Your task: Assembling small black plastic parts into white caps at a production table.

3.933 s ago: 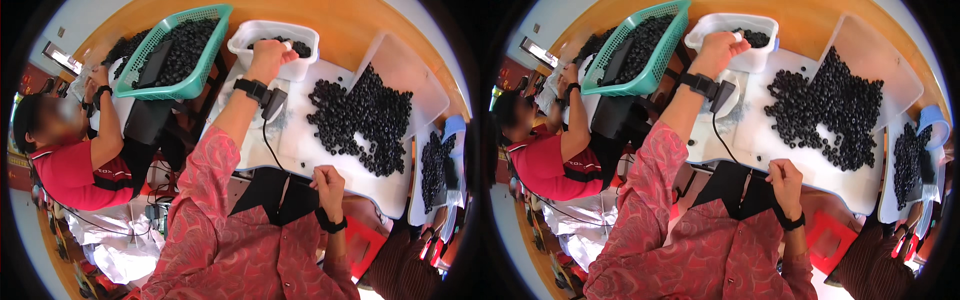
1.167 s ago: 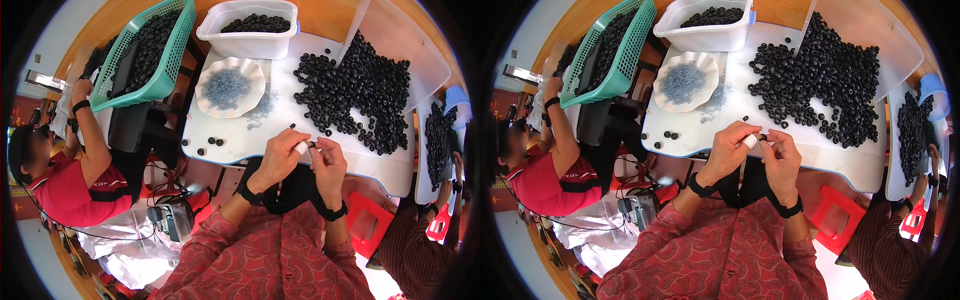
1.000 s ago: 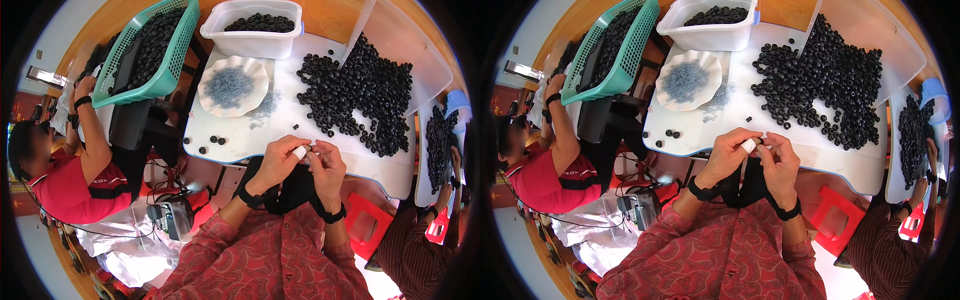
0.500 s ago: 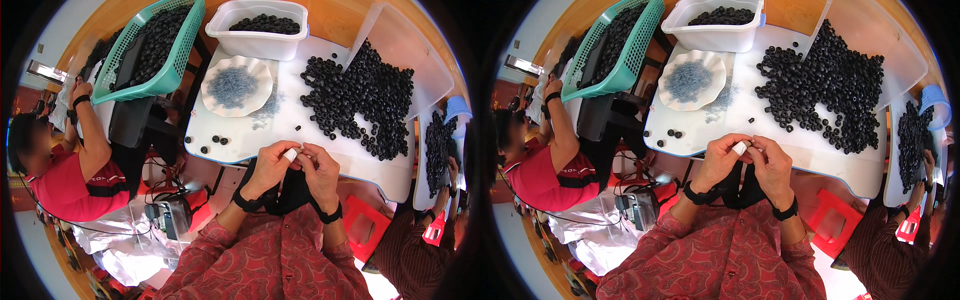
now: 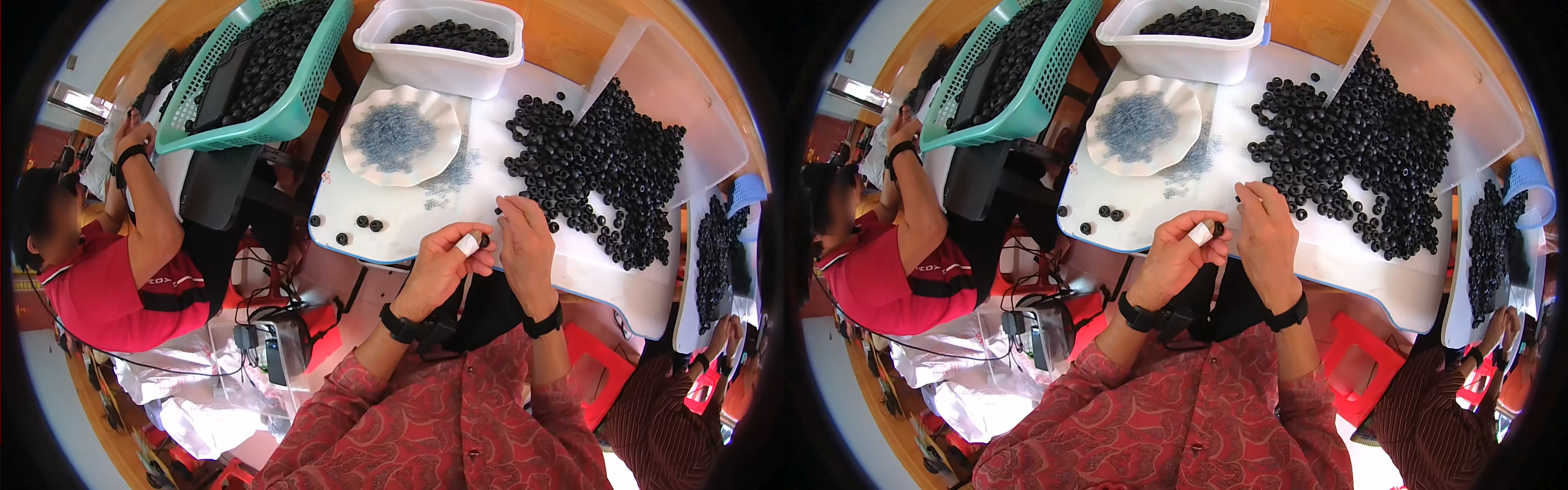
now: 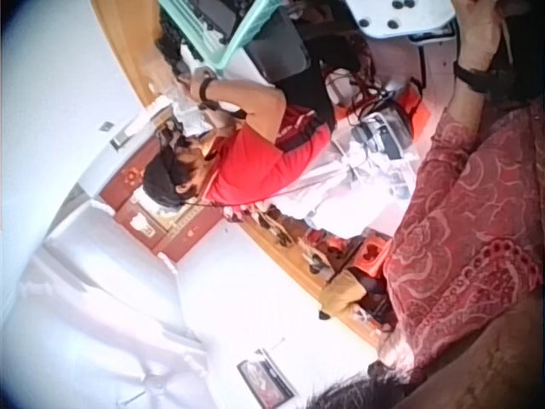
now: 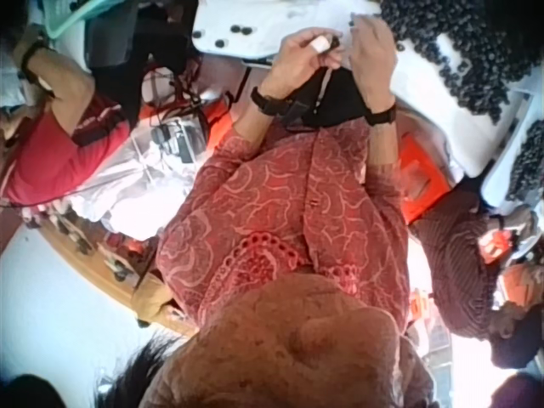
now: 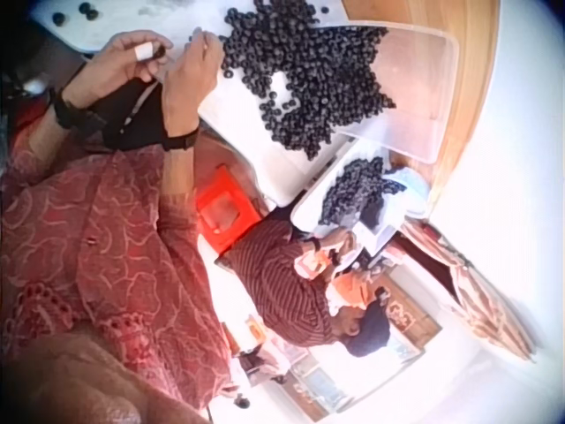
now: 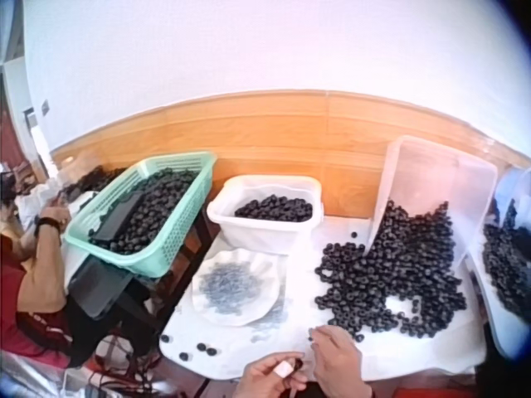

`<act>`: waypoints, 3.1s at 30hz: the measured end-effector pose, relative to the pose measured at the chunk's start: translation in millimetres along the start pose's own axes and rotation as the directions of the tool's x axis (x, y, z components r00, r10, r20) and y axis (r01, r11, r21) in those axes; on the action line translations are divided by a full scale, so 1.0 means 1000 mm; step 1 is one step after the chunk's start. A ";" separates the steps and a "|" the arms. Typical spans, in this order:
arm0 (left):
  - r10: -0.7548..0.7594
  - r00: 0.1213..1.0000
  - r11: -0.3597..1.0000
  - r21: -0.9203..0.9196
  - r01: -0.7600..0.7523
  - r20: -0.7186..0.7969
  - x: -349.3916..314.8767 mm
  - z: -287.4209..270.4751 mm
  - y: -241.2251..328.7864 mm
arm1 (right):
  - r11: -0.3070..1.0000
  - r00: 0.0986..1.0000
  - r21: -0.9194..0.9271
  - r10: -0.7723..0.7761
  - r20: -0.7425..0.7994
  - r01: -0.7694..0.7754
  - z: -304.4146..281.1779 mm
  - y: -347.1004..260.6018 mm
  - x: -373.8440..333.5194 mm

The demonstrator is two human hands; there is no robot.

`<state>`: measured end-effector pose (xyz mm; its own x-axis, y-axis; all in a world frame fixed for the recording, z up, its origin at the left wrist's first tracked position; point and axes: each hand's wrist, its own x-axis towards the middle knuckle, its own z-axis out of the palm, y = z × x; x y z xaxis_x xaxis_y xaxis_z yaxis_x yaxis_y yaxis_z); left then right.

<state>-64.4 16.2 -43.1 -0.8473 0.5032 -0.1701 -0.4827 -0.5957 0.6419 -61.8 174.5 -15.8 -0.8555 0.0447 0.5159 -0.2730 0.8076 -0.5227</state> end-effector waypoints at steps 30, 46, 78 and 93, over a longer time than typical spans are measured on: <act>-0.025 0.999 0.992 -0.125 0.029 0.034 -0.009 0.024 0.003 | 0.105 0.775 0.857 0.491 0.397 -0.505 -0.032 -0.006 -0.034; -0.006 0.999 0.995 -0.101 0.011 0.046 -0.011 0.028 0.000 | 0.191 0.798 0.854 0.498 0.341 -0.484 -0.034 -0.018 -0.038; 0.047 0.999 0.999 -0.016 -0.047 0.012 -0.011 0.029 0.000 | 0.419 0.868 0.817 0.461 0.185 -0.397 -0.029 -0.026 -0.036; 0.047 0.998 0.998 0.034 -0.048 0.030 -0.013 0.032 0.002 | 0.386 0.865 0.839 0.469 0.180 -0.384 -0.026 -0.025 -0.040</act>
<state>-47.3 28.7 -16.1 -0.8622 0.4929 -0.1170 -0.4333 -0.5981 0.6742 -9.6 168.1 -5.6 -0.9470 0.3115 0.0786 -0.1459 -0.1990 -0.9691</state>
